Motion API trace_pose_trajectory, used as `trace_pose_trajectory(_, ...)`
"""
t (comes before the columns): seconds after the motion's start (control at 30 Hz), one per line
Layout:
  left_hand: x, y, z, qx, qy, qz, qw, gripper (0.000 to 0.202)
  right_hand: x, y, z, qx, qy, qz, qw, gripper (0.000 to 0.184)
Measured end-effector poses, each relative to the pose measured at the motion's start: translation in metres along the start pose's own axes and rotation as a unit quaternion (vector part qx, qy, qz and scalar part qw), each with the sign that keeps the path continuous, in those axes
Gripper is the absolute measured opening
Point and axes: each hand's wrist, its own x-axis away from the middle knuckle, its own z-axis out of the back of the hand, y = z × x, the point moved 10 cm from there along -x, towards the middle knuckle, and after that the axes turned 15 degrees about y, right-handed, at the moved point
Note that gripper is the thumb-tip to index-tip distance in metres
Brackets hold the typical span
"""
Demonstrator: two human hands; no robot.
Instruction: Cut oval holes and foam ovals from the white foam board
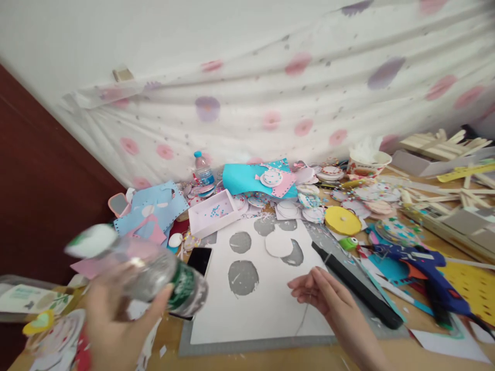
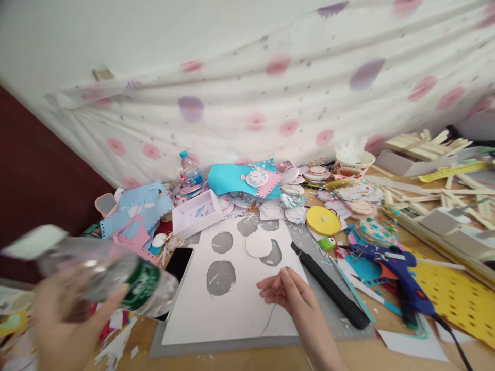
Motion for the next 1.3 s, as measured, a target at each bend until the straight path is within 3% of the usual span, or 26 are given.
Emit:
trace_pose_trajectory(0.07,0.025,-0.010,-0.047,0.052,-0.122,0.034,0.991,0.061,0.005,-0.014,0.017,-0.020,0.037,0.045,0.998,0.038)
trace_pose_trajectory(0.17,0.060,-0.014,-0.091,0.081,-0.211,0.046,0.973,0.060,0.008,-0.027,0.039,-0.057,0.099,0.083,0.990,0.033)
trace_pose_trajectory(0.27,0.085,-0.014,-0.115,0.088,-0.265,0.033,0.960,0.062,0.006,-0.030,0.042,-0.082,0.124,0.081,0.986,0.031)
trace_pose_trajectory(0.37,0.099,-0.018,-0.126,0.083,-0.292,0.023,0.953,0.066,0.006,-0.029,0.030,-0.096,0.117,0.072,0.986,0.029)
trace_pose_trajectory(0.57,0.112,-0.031,-0.133,0.109,-0.317,0.063,0.940,0.070,0.007,-0.026,0.006,-0.130,0.106,0.058,0.984,0.027)
trace_pose_trajectory(0.67,0.109,-0.036,-0.131,0.187,-0.356,0.108,0.909,0.063,0.007,-0.027,-0.009,-0.137,0.088,0.046,0.986,0.027)
trace_pose_trajectory(0.73,0.104,-0.043,-0.121,0.225,-0.380,0.133,0.887,0.048,0.008,-0.030,-0.020,-0.140,0.072,0.035,0.987,0.026)
trace_pose_trajectory(0.83,0.100,-0.064,-0.092,0.186,-0.392,0.130,0.892,0.023,0.010,-0.040,-0.032,-0.158,0.067,0.034,0.985,0.024)
trace_pose_trajectory(0.97,0.132,-0.074,-0.060,0.200,-0.427,0.154,0.869,0.025,0.005,-0.056,-0.035,-0.200,0.098,0.077,0.972,0.023)
trace_pose_trajectory(1.03,0.150,-0.072,-0.055,0.255,-0.410,0.216,0.849,0.033,0.001,-0.058,-0.038,-0.209,0.108,0.093,0.968,0.023)
trace_pose_trajectory(1.1,0.157,-0.068,-0.056,0.305,-0.361,0.267,0.840,0.029,-0.001,-0.056,-0.040,-0.206,0.113,0.096,0.967,0.023)
trace_pose_trajectory(1.2,0.153,-0.058,-0.065,0.346,-0.302,0.288,0.840,0.017,-0.001,-0.054,-0.040,-0.201,0.118,0.097,0.968,0.022)
trace_pose_trajectory(1.3,0.142,-0.053,-0.074,0.344,-0.272,0.285,0.852,0.021,0.001,-0.058,-0.030,-0.200,0.137,0.108,0.964,0.022)
